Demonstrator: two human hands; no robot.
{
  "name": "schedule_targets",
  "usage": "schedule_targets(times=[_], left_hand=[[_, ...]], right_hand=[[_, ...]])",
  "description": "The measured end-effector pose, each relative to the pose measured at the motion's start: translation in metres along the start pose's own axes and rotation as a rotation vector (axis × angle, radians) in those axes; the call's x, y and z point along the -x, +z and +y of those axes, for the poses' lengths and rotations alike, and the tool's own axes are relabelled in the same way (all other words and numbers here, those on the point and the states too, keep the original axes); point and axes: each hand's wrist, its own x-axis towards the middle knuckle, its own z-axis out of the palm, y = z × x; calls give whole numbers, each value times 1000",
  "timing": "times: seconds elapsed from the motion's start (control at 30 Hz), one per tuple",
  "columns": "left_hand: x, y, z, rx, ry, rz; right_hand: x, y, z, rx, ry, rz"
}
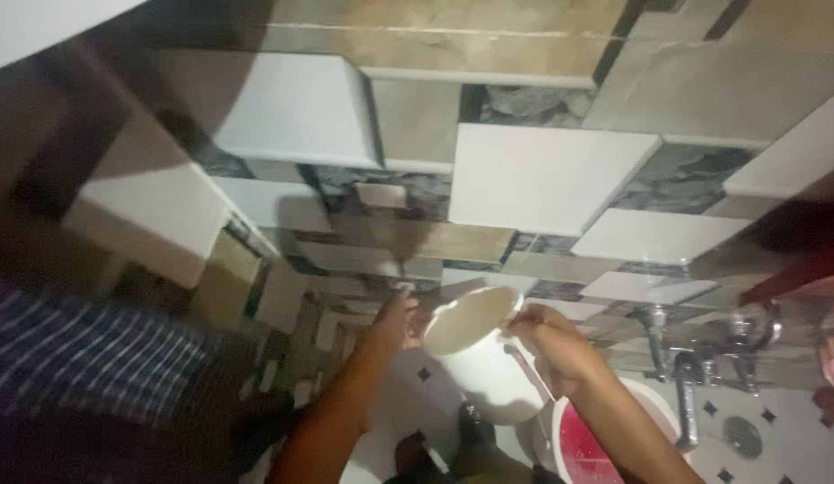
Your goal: The person pours water from a mug onto a tiled wall and wipes the tiles by hand, alternating between pouring and scrubbing different sections of the wall.
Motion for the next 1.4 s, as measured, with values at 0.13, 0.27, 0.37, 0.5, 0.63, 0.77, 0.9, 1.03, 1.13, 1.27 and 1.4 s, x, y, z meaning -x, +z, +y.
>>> schedule_targets(times=[0.13,0.27,0.37,0.5,0.63,0.77,0.9,1.03,1.13,1.27,1.4], left_hand=[[-47,39,13,74,18,-83],[-77,42,20,60,34,-103],[-73,40,8,13,28,-106],[-55,69,-4,-50,19,-188],[-40,99,-3,-74,82,-378],[-41,115,-3,-173,242,-608],[-62,131,-17,-172,348,-946],[-104,137,-34,-389,420,-1057],[-142,131,-61,-10,131,-946],[-159,158,-72,-2,-69,-662],[-132,176,-70,-66,-177,-452]], right_hand=[[5,-27,-35,-87,-19,-43],[13,-33,-40,-117,-44,-57],[18,-33,-30,-115,-80,-56],[25,-21,-6,-107,-101,100],[41,-31,22,-192,-249,208],[61,-49,47,-320,-310,261],[66,-60,61,-358,-332,344],[64,-72,77,-403,-271,446],[56,-87,89,-340,-219,518],[42,-102,81,-289,-224,558],[19,-105,57,-199,-277,510]])
